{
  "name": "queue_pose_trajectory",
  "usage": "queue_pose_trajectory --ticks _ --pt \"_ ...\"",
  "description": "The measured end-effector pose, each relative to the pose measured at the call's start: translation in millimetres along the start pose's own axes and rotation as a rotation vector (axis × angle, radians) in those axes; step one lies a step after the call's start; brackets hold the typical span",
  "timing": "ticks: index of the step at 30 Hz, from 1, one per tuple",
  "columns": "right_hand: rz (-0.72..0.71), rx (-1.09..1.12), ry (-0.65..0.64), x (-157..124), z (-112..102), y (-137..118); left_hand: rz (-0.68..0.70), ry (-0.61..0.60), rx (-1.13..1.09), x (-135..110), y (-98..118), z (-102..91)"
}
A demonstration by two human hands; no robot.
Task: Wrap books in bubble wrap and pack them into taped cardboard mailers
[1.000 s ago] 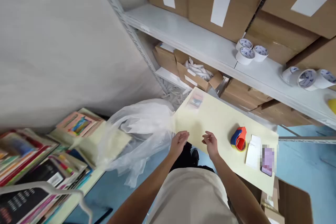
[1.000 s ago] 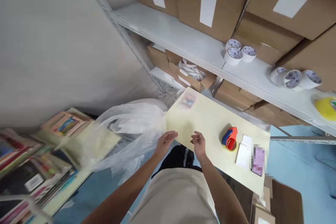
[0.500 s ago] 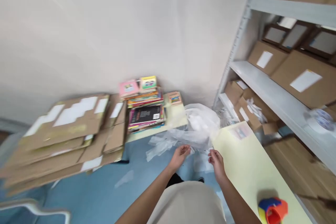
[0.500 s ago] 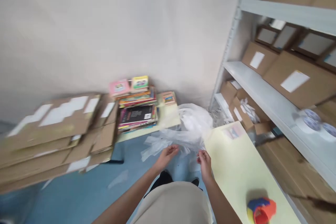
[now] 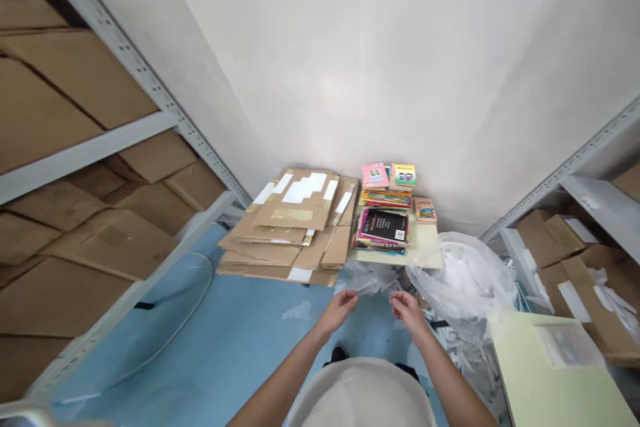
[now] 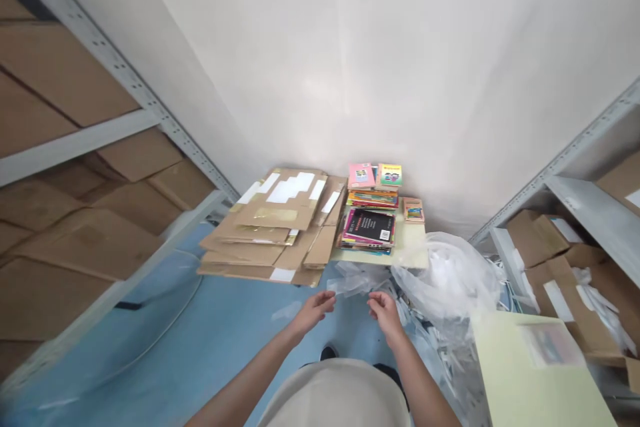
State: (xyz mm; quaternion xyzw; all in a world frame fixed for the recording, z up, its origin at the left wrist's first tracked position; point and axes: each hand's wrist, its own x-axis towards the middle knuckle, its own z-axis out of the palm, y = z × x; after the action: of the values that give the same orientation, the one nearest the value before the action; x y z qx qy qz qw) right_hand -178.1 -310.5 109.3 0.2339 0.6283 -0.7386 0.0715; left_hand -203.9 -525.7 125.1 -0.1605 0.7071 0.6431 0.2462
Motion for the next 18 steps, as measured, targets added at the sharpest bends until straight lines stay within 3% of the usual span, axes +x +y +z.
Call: queue_pose_trajectory --ticks 4,7,11,18 --pt "0.008 -0.032 -0.031 23 59 -8 -0.06 0.069 -0.066 5 -7 -54.2" --pt "0.022 -0.091 -0.131 43 98 -16 -0.082 0.122 -0.132 12 -10 -82.8" --pt "0.064 -0.183 -0.28 79 139 -18 -0.087 0.215 -0.216 32 -9 -102.5" --pt "0.014 -0.178 -0.338 159 199 -18 -0.066 0.421 -0.35 93 14 -124.6"
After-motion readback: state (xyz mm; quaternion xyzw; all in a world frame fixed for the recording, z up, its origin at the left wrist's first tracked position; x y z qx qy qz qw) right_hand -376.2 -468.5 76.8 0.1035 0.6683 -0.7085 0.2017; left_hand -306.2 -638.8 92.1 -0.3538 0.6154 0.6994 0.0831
